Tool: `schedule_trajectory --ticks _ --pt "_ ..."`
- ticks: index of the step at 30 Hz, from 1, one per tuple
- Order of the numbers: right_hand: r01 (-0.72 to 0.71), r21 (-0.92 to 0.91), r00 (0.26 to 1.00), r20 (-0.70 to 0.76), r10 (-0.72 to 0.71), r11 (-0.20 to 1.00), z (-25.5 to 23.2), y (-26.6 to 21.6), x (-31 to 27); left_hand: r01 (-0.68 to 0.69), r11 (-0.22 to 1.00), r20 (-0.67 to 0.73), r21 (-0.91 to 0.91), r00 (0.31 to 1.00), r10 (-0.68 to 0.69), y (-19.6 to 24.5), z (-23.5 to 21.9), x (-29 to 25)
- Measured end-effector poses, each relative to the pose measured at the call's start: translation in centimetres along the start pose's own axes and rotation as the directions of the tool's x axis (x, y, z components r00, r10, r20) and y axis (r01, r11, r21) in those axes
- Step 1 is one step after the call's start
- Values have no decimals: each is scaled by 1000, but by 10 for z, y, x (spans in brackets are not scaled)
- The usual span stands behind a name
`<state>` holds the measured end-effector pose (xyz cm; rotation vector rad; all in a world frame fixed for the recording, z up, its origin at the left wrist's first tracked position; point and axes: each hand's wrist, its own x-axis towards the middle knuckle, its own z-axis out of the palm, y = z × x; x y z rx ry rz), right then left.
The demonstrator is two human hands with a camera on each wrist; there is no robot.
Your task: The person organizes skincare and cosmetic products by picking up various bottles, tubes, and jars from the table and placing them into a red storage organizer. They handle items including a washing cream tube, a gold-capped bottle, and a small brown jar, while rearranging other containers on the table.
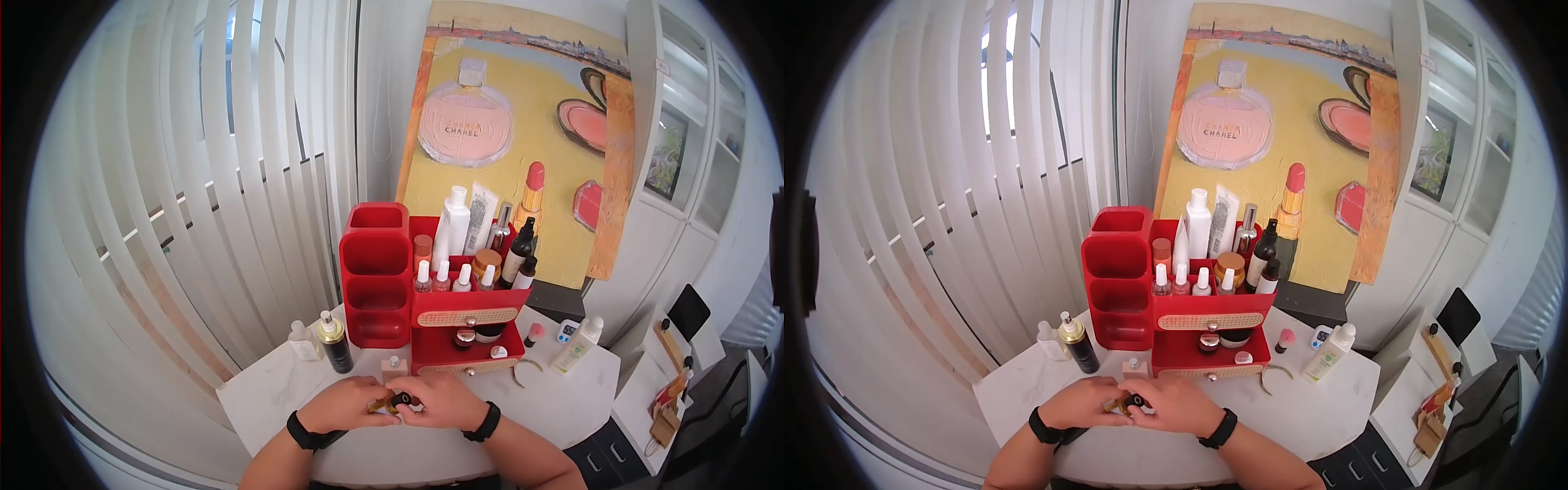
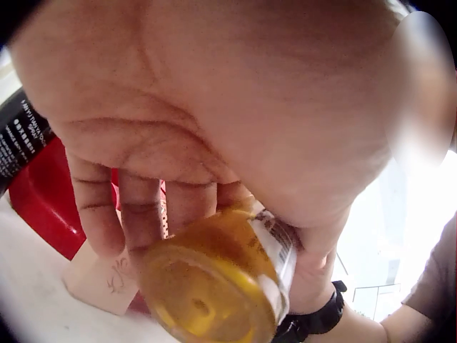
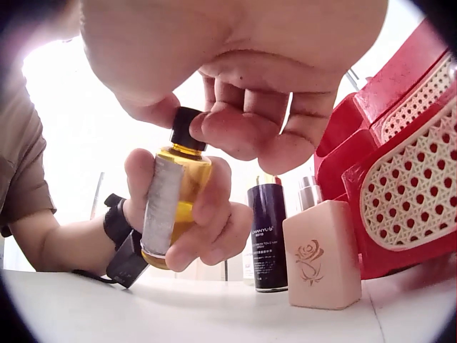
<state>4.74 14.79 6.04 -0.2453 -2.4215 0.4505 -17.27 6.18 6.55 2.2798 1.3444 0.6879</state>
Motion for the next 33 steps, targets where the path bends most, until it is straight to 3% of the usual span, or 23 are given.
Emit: schedule_trajectory --ticks 4,11,13,22,28,33 --pt "-74 -48 997 12 75 996 5 4 -3 -9 1000 -31 -5 999 8 -2 1 1" --pt "-78 -125 997 12 80 989 7 6 -1 -47 999 -4 5 999 47 -10 6 2" --pt "13 -116 1000 15 -11 993 4 6 0 -53 999 -20 -7 998 53 -7 5 1" --pt "-30 -168 998 51 39 985 10 8 -3 -88 996 -1 -23 996 88 -7 4 3" --pt "-22 -67 1000 -17 21 997 2 4 0 -97 994 -23 -43 995 96 -11 7 2" --pt "21 -119 999 39 -16 993 5 6 -2 -102 994 -22 -38 995 102 -11 7 2"
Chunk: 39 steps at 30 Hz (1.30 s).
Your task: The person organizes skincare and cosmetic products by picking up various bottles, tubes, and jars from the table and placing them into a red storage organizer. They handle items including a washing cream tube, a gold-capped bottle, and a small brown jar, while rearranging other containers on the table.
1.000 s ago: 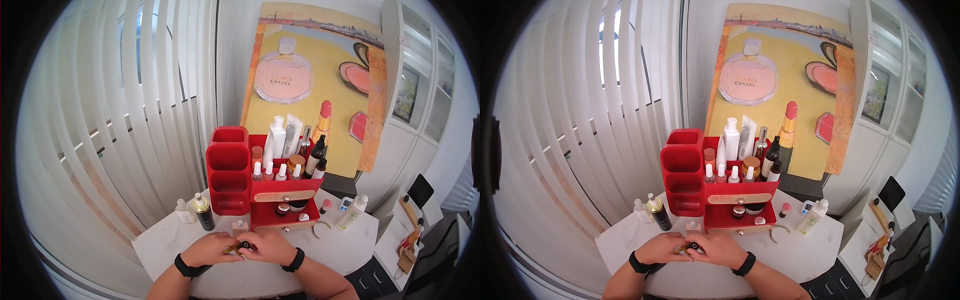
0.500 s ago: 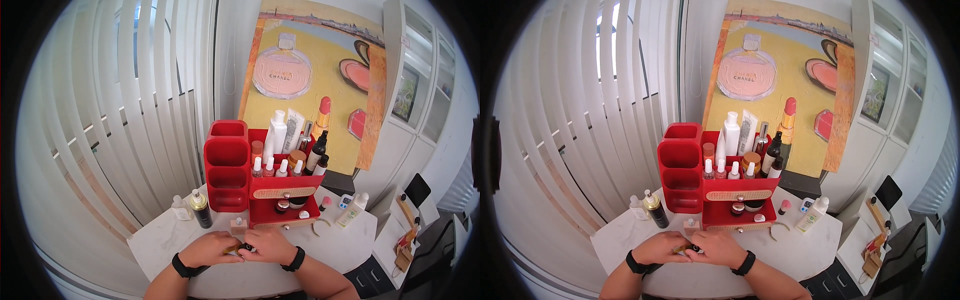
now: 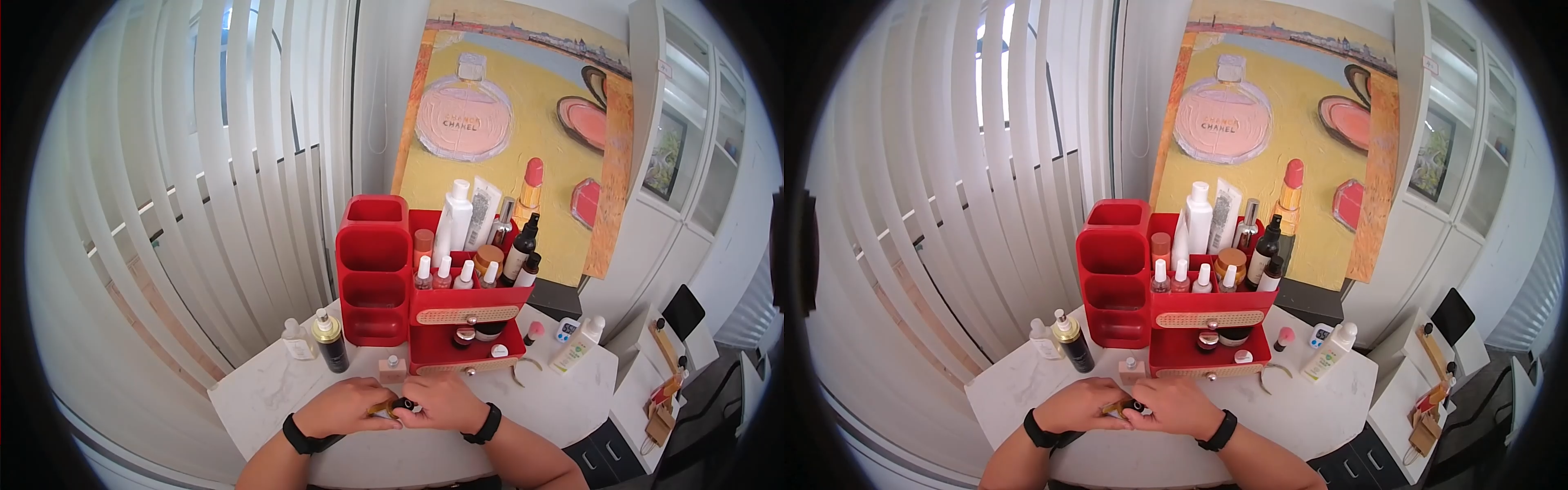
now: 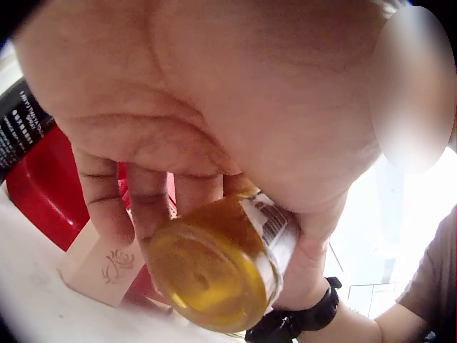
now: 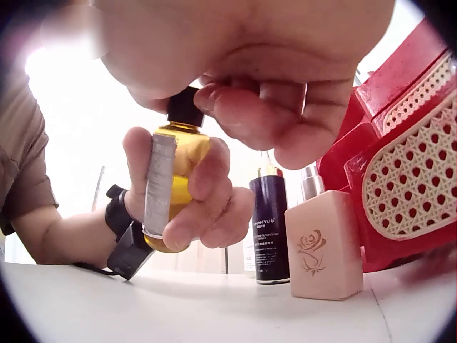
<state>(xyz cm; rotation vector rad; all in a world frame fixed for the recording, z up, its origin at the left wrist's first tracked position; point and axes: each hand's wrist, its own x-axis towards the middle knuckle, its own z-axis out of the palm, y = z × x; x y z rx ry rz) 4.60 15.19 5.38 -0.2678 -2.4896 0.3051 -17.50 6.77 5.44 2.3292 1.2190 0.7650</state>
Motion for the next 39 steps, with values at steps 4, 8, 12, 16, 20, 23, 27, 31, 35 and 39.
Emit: schedule_trajectory --ticks 4,8,12,16,20,23,27,31,35,39 --pt "-24 -12 999 -30 23 1000 5 -1 -1 18 1000 19 1 1000 -18 4 -3 1" --pt "-29 44 999 -41 31 999 1 -3 1 23 1000 32 0 999 -23 5 -3 1" --pt "9 32 998 -62 -7 999 1 -4 4 8 1000 46 -21 999 -7 2 -4 1" --pt "-18 25 998 -54 19 1000 7 -2 0 -9 1000 16 -17 1000 9 3 -2 1" --pt "-55 -27 997 -48 53 998 11 -2 -2 -4 1000 3 12 1000 3 5 -4 2" --pt "-68 -33 996 -53 66 997 8 -2 0 21 1000 21 10 1000 -21 6 -5 1" --pt "-52 11 995 -82 53 999 5 -6 1 22 999 -22 23 1000 -21 6 -3 1" --pt "-41 34 998 -41 42 999 4 -4 0 23 1000 -4 -16 1000 -23 5 -5 1" --pt "-33 88 997 -71 39 996 2 1 -2 24 996 -41 -84 999 -28 9 -6 0" --pt "43 93 995 -91 -35 995 -3 4 -1 -75 987 -66 -140 996 67 6 -6 1"
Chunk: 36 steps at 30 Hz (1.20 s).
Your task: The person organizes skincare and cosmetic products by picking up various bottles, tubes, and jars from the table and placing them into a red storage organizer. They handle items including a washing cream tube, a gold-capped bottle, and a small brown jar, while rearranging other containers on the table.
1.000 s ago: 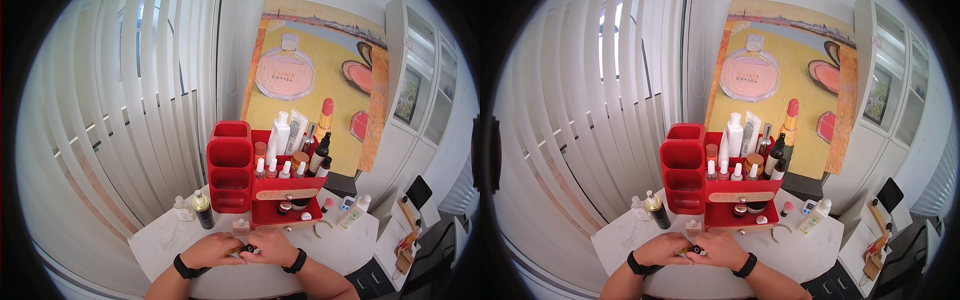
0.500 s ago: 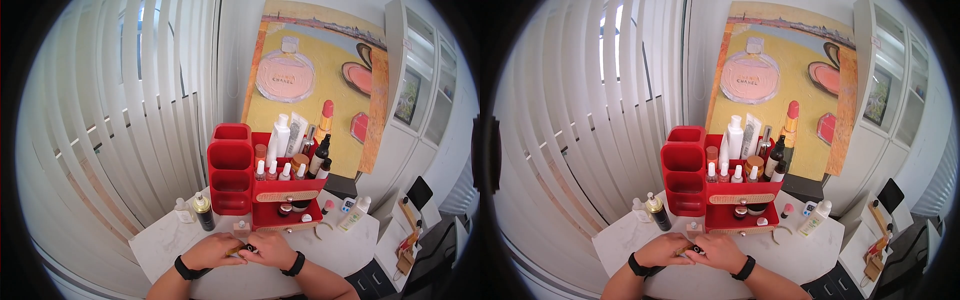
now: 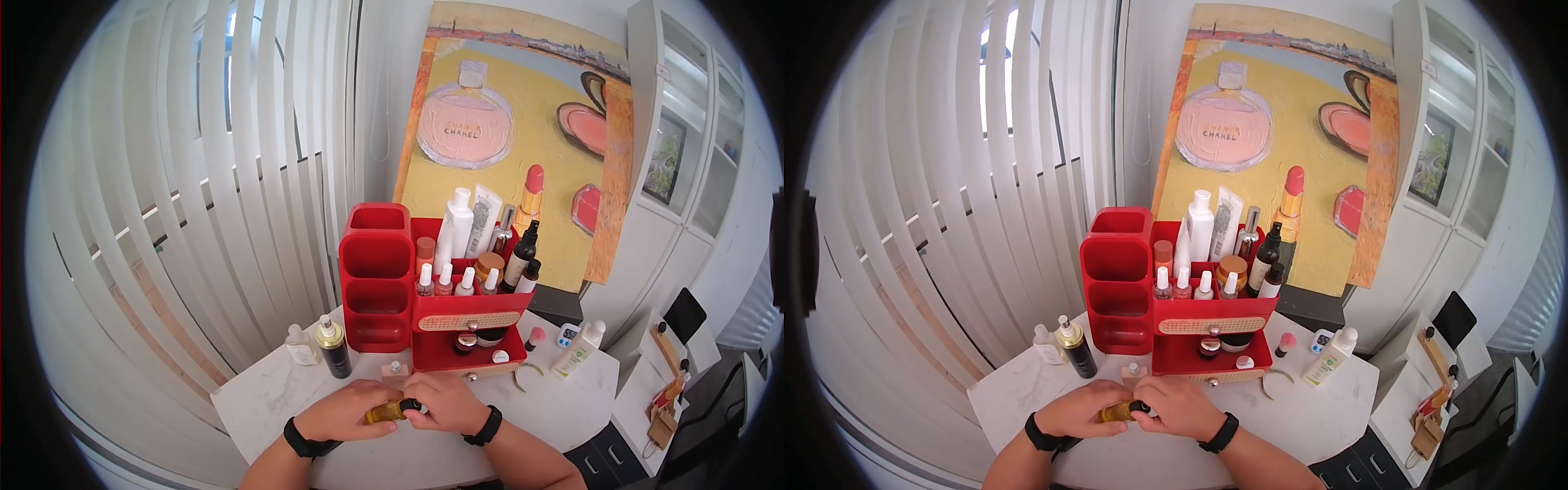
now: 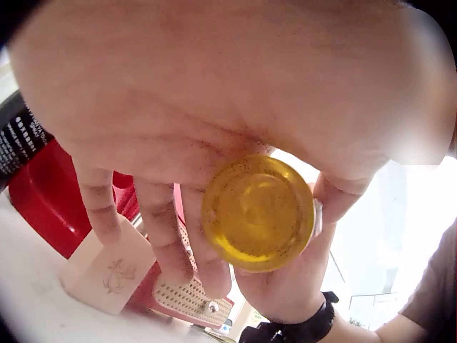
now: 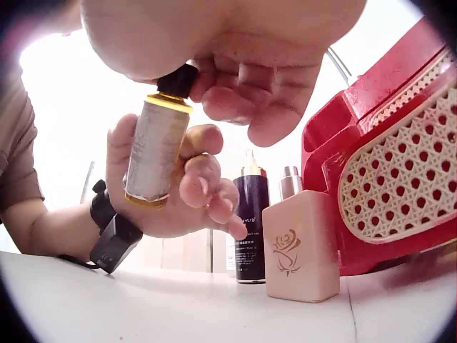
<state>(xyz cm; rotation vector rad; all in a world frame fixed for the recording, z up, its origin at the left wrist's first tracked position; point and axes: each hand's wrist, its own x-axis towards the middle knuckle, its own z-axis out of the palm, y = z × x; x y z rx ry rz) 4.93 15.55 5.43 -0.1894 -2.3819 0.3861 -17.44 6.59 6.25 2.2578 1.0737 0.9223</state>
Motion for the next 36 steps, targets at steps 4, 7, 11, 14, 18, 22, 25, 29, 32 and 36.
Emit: schedule_trajectory --ticks 4,7,11,14,18,22,25,29,32,36 --pt "41 -14 998 40 -41 999 -2 -2 2 44 998 137 38 989 -49 -1 -3 -1" --pt "33 -36 999 45 -31 999 -3 -2 3 52 998 113 31 992 -55 -1 -1 -2" --pt "-7 -36 998 70 10 999 -2 -2 3 34 998 93 48 995 -38 -1 -1 -2" --pt "-21 -55 999 33 23 998 -1 -4 4 38 999 77 31 996 -41 1 -1 0" --pt "-66 -83 995 70 72 994 1 -4 2 43 998 92 46 995 -47 -1 -2 0" --pt "-74 -94 996 47 79 993 -3 -7 2 47 998 72 35 996 -50 -1 -2 1" --pt "-25 -69 1000 9 25 997 0 -4 1 82 996 19 23 996 -83 1 0 -1" --pt "-18 -53 1000 17 19 998 1 -1 -2 60 998 36 4 998 -60 1 -1 -2" --pt "1 -45 1000 -12 -1 999 0 -1 0 57 998 73 -5 996 -57 -5 -1 -3" --pt "-43 -25 998 44 44 999 -3 -1 1 52 999 63 1 997 -52 -6 1 -3"
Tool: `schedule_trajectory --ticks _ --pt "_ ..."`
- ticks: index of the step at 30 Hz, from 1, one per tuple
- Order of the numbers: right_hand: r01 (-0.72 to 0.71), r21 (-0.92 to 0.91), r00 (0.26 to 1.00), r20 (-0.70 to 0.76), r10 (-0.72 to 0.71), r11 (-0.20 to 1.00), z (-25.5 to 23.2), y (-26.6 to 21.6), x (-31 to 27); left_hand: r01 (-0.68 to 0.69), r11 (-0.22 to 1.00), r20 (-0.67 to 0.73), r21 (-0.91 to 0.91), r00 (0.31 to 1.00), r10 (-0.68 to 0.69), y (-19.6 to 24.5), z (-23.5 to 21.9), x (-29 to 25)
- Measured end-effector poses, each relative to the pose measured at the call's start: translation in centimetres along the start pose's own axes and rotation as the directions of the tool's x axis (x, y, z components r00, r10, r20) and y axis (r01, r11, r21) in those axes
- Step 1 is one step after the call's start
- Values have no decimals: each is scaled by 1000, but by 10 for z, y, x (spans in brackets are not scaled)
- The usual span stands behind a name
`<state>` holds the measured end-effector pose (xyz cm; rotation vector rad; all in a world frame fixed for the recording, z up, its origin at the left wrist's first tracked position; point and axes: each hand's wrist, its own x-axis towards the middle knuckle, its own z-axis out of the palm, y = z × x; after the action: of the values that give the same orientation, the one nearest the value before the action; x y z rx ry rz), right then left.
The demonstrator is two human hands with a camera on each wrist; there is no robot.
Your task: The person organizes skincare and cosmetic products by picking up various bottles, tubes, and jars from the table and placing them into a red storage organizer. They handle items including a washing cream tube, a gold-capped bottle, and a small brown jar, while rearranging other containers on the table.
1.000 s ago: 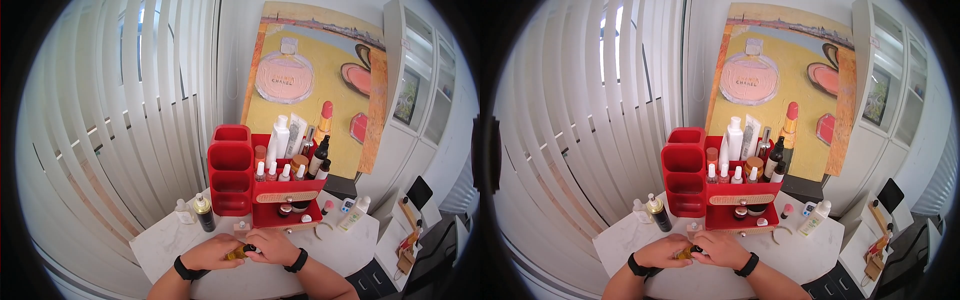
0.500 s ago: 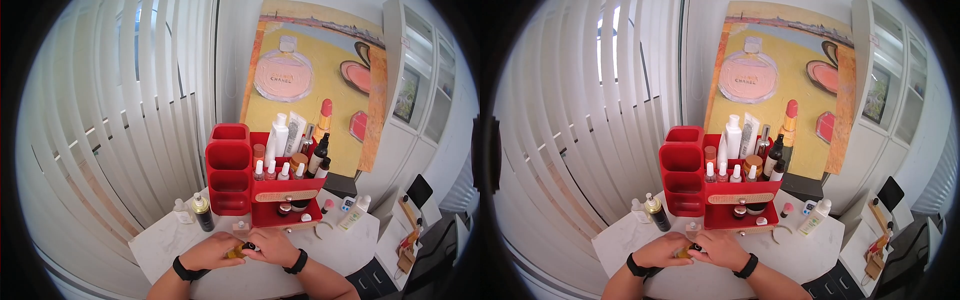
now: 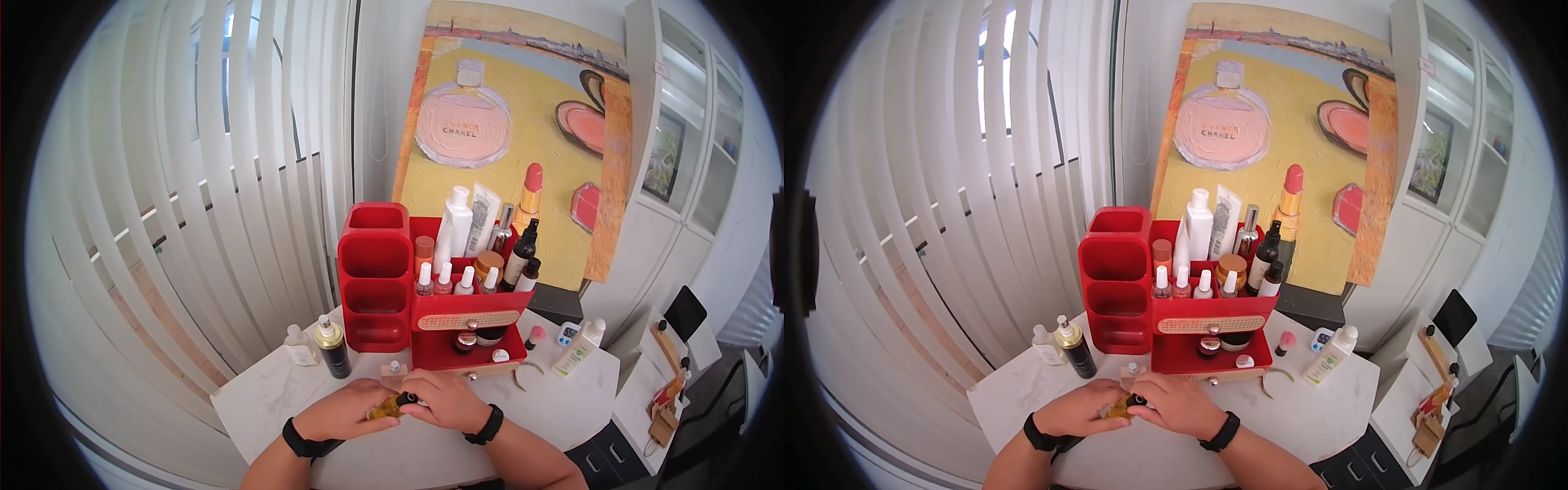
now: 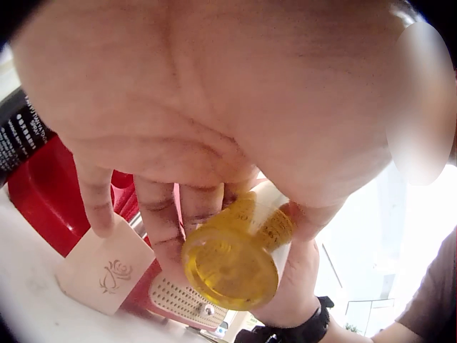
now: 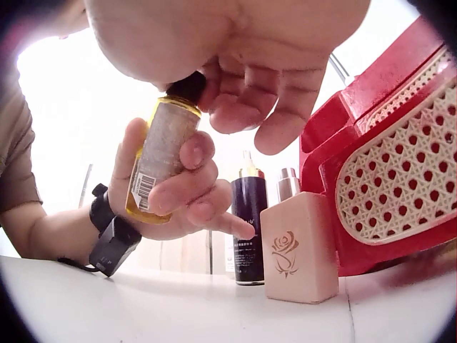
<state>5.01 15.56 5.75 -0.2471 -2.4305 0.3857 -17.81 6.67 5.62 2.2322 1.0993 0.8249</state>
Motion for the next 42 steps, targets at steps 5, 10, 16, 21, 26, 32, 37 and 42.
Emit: schedule_trajectory --ticks 5,10,16,21,26,32,37,42 --pt "-20 -29 1000 -4 20 999 1 -2 -1 -10 999 15 32 1000 10 2 -1 3" --pt "-112 -68 994 10 113 991 2 -3 -3 8 998 -33 70 999 -6 5 -2 4" --pt "32 -10 994 -104 -33 999 4 -1 0 14 1000 -70 0 997 -14 10 -2 2" --pt "21 -9 995 -98 -22 1000 2 -3 1 -27 999 0 46 1000 27 0 -1 2" --pt "-21 -75 996 -93 14 997 2 -5 3 -29 992 -31 124 999 33 3 -1 4" --pt "-65 -88 993 -100 56 994 4 -1 2 -16 974 -56 224 998 30 6 -3 5" --pt "-19 -30 997 -70 17 999 1 -3 3 -60 984 -21 167 998 64 4 -2 5" --pt "-60 -14 996 -74 58 998 0 -7 4 -53 984 -45 171 997 61 6 -2 5"
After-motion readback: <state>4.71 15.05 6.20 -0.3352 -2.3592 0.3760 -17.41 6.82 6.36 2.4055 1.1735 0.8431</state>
